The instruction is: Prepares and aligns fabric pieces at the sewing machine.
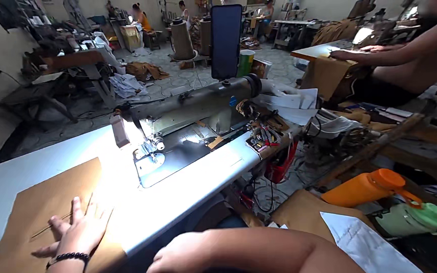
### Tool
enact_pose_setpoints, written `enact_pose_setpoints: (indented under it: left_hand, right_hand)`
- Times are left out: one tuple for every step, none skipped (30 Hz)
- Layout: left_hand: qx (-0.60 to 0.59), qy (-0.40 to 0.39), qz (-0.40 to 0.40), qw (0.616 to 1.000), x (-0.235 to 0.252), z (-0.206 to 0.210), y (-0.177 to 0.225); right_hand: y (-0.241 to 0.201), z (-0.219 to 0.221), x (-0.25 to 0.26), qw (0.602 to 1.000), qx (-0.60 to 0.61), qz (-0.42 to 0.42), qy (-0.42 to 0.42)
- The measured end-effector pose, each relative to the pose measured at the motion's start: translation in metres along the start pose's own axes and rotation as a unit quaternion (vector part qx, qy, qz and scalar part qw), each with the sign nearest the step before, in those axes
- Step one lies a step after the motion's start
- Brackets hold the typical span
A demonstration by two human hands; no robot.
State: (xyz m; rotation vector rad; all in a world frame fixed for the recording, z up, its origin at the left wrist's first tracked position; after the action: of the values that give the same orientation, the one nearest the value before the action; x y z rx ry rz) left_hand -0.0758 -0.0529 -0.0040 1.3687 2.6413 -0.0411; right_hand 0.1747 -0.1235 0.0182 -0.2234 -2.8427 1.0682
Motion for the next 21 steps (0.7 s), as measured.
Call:
enact_pose_setpoints:
  left_hand:
    - [-0.009, -0.001, -0.007, 1.000, -0.007, 0.002, 0.009]
    - [-0.019, -0.002, -0.014, 1.000, -0.015, 0.003, 0.019]
    - [-0.016, 0.000, -0.014, 1.000, -0.021, 0.005, 0.029]
    - [-0.002, 0.004, -0.005, 1.000, -0.025, 0.007, 0.038]
    - [0.014, 0.006, 0.009, 1.000, -0.027, 0.009, 0.047]
    - [0.022, 0.009, 0.022, 0.999, -0.028, 0.010, 0.053]
    - [0.025, 0.013, 0.029, 0.999, -0.029, 0.010, 0.056]
    - [0.025, 0.015, 0.030, 0.999, -0.029, 0.009, 0.057]
    - [0.027, 0.013, 0.025, 0.999, -0.028, 0.010, 0.057]
    - [0.026, 0.011, 0.017, 0.999, -0.026, 0.011, 0.055]
    - [0.023, 0.012, 0.008, 1.000, -0.026, 0.011, 0.054]
    - [0.016, 0.017, -0.001, 1.000, -0.026, 0.011, 0.052]
    - [0.013, 0.017, -0.006, 1.000, -0.027, 0.011, 0.053]
    - [0.012, 0.019, -0.006, 1.000, -0.028, 0.010, 0.053]
    - [0.014, 0.019, -0.003, 1.000, -0.029, 0.009, 0.055]
    - [0.015, 0.019, 0.003, 1.000, -0.029, 0.008, 0.055]
    - [0.021, 0.016, 0.008, 1.000, -0.028, 0.008, 0.055]
    - [0.038, 0.015, 0.015, 0.999, -0.026, 0.010, 0.054]
    - [0.049, 0.013, 0.026, 0.998, -0.022, 0.011, 0.050]
    - [0.057, 0.008, 0.048, 0.997, -0.021, 0.010, 0.047]
    - [0.063, 0.003, 0.087, 0.994, -0.021, 0.006, 0.044]
  right_hand:
    - [0.035, 0.024, 0.007, 0.993, 0.006, 0.088, -0.080]
    - [0.056, 0.036, 0.012, 0.983, 0.037, 0.134, -0.118]
    - [0.066, 0.039, 0.017, 0.980, 0.078, 0.142, -0.115]
    - [0.068, 0.039, 0.023, 0.978, 0.121, 0.135, -0.099]
    - [0.066, 0.037, 0.029, 0.976, 0.157, 0.125, -0.087]
    - [0.063, 0.038, 0.032, 0.973, 0.177, 0.124, -0.087]
    - [0.063, 0.040, 0.035, 0.971, 0.182, 0.128, -0.091]
    - [0.064, 0.043, 0.037, 0.970, 0.179, 0.136, -0.092]
    - [0.066, 0.045, 0.037, 0.971, 0.169, 0.145, -0.089]
    - [0.071, 0.047, 0.038, 0.973, 0.147, 0.158, -0.081]
    - [0.077, 0.048, 0.039, 0.974, 0.123, 0.178, -0.073]
    - [0.083, 0.047, 0.039, 0.971, 0.105, 0.203, -0.069]
    - [0.088, 0.046, 0.038, 0.967, 0.094, 0.225, -0.070]
    - [0.090, 0.045, 0.037, 0.966, 0.085, 0.234, -0.074]
    - [0.091, 0.046, 0.038, 0.968, 0.081, 0.224, -0.077]
    - [0.088, 0.047, 0.039, 0.974, 0.079, 0.198, -0.080]
    - [0.083, 0.049, 0.041, 0.982, 0.074, 0.158, -0.078]
    - [0.077, 0.051, 0.042, 0.988, 0.070, 0.116, -0.068]
    - [0.070, 0.052, 0.042, 0.993, 0.070, 0.077, -0.054]
    - [0.064, 0.046, 0.038, 0.995, 0.074, 0.049, -0.035]
    - [0.060, 0.035, 0.030, 0.995, 0.090, 0.037, -0.001]
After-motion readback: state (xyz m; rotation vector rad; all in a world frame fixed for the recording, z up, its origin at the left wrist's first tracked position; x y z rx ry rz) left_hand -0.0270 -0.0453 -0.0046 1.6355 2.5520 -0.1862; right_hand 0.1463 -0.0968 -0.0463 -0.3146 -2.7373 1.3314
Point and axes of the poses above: each hand's wrist, its own x-axis towards the middle knuckle, its own z-axis out of the palm, y = z × x, the point moved 7 cm from there along x, towards the middle knuckle, and after that the axes turned 2 degrees about x, right-handed, at the moved point
